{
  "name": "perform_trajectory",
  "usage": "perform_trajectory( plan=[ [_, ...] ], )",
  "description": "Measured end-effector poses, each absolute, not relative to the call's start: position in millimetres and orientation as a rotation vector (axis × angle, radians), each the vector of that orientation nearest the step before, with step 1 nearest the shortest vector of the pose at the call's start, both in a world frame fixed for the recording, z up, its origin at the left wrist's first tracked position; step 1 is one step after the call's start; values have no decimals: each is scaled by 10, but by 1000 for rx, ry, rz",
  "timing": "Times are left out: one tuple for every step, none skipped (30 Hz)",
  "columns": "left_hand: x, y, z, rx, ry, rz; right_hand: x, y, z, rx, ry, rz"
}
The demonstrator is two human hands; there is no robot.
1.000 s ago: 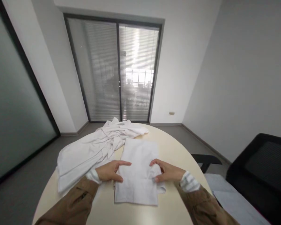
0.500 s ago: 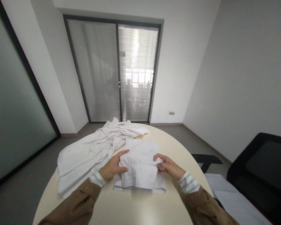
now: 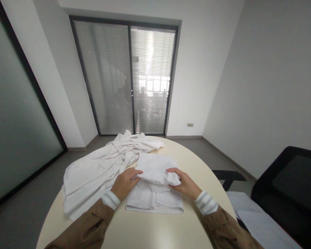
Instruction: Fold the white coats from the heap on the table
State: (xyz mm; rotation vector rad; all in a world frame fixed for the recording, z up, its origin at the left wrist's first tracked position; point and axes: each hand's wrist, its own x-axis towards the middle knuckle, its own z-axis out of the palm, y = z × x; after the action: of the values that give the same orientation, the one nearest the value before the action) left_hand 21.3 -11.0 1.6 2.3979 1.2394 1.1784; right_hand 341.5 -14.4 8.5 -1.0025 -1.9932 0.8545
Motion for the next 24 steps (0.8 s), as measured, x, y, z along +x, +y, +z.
perform_trajectory(
  plan=[
    [199,-112,14,2512,1255,1193,3423,-148,83,-1008,-2066,769],
    [189,-115,16,2600,1284,1214,3432,-152,84,-1027,-2126,684],
    [183,-119,22,2659,1328,1243,3442,-156,89,-1062,-2169,598],
    [180,-126,32,2696,1376,1274,3450,-159,97,-1112,-2198,511],
    [180,-134,46,2721,1419,1300,3455,-162,108,-1172,-2219,426],
    [183,-144,63,2744,1450,1315,3458,-168,121,-1237,-2240,348],
    [189,-156,82,2774,1461,1305,3457,-176,135,-1297,-2269,279],
    [198,-169,100,2814,1450,1269,3452,-186,151,-1353,-2301,216],
    [208,-181,116,2863,1425,1208,3444,-200,166,-1399,-2332,161],
    [219,-191,129,2911,1399,1137,3434,-216,181,-1432,-2359,113],
    [232,-199,137,2951,1381,1068,3421,-233,196,-1447,-2376,70],
    [245,-204,140,2983,1370,1006,3408,-250,211,-1448,-2383,26],
    [259,-205,139,3004,1368,955,3396,-267,227,-1441,-2376,-21],
    [271,-203,133,3015,1372,914,3384,-282,244,-1430,-2356,-72],
    [283,-199,124,3016,1379,879,3375,-295,260,-1414,-2328,-130],
    [292,-195,113,3012,1386,846,3367,-306,276,-1395,-2295,-192],
    [300,-190,103,3005,1397,815,3361,-313,290,-1374,-2264,-252],
    [305,-186,94,2996,1419,790,3356,-317,302,-1349,-2244,-304],
    [308,-183,88,2985,1446,771,3351,-319,311,-1322,-2240,-340],
    [308,-182,85,2975,1471,757,3347,-319,315,-1300,-2252,-359],
    [308,-183,85,2964,1495,751,3341,-318,315,-1287,-2275,-359],
    [307,-186,87,2952,1514,752,3333,-315,309,-1283,-2304,-347],
    [307,-190,92,2943,1531,755,3324,-313,299,-1289,-2331,-332],
    [309,-194,98,2941,1543,757,3312,-310,285,-1301,-2355,-324]
  ],
)
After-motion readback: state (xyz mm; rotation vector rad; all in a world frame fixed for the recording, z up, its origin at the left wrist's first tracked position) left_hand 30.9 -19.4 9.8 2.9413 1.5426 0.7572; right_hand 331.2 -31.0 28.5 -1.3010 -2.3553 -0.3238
